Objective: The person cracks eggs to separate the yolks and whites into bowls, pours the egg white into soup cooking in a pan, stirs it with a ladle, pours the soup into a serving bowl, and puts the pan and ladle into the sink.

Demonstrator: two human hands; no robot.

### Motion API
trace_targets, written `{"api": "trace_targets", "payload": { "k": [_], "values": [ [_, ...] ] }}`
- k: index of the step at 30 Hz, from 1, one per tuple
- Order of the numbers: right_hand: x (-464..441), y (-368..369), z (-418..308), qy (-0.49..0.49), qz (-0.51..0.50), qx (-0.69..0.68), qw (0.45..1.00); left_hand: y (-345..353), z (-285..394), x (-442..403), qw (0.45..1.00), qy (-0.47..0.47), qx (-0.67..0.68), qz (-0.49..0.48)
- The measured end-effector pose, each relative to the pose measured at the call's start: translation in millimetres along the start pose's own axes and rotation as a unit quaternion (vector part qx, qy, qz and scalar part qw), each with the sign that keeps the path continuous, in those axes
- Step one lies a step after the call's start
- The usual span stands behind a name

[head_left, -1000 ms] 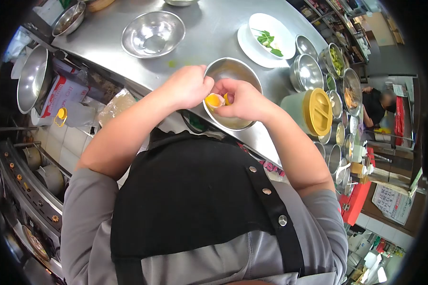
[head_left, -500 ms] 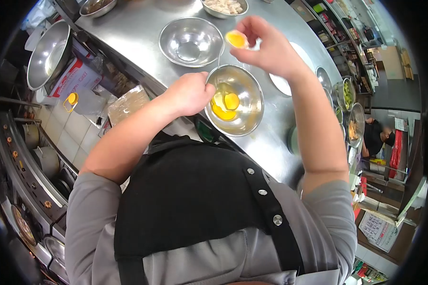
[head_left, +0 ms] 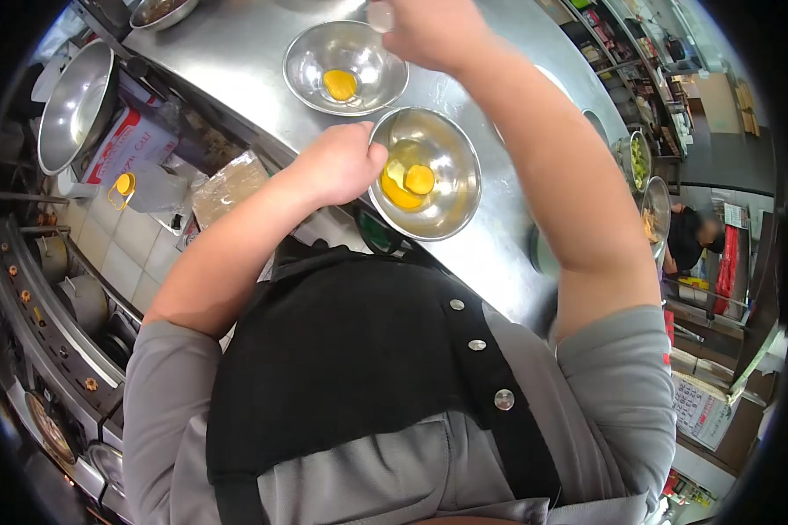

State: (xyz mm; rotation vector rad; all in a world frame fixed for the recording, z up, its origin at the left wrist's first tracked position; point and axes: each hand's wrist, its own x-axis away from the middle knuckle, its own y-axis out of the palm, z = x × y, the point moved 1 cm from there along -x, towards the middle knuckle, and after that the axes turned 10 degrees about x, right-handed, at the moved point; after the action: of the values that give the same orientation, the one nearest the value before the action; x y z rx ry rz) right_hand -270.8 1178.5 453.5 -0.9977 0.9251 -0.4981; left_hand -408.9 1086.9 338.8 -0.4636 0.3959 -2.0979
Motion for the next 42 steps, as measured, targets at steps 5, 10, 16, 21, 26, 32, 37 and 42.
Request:
{"api": "trace_targets", "payload": {
  "k": [5,10,16,21,26,32,37,42],
  "values": [
    [68,-50,23,-0.039,-0.246,-0.122,0.961,-3,7,-4,1.000,0.014,-0.011,-0.013],
    [129,-48,-2,-0.085,-0.355,-0.053,0.929,3,9,-8,0.999,0.051,-0.014,0.005],
    [152,-30,-16,-0.107,-0.398,-0.017,0.911,2,25,-5,0.998,0.045,-0.052,0.002],
    [158,-28,-24,-0.109,-0.415,-0.007,0.903,2,30,-7,0.997,0.040,-0.059,0.005],
    [160,-22,-30,-0.061,-0.417,-0.009,0.907,2,39,-5,0.997,0.032,-0.073,0.001],
    [164,-14,-35,0.020,-0.392,-0.038,0.919,7,35,-5,0.993,0.068,-0.090,0.026],
    [165,-8,-39,0.040,-0.376,-0.053,0.924,4,41,-3,0.994,0.050,-0.100,-0.002],
    [162,-5,-35,0.047,-0.388,-0.078,0.917,4,40,-6,0.994,0.060,-0.096,0.002]
  ]
}}
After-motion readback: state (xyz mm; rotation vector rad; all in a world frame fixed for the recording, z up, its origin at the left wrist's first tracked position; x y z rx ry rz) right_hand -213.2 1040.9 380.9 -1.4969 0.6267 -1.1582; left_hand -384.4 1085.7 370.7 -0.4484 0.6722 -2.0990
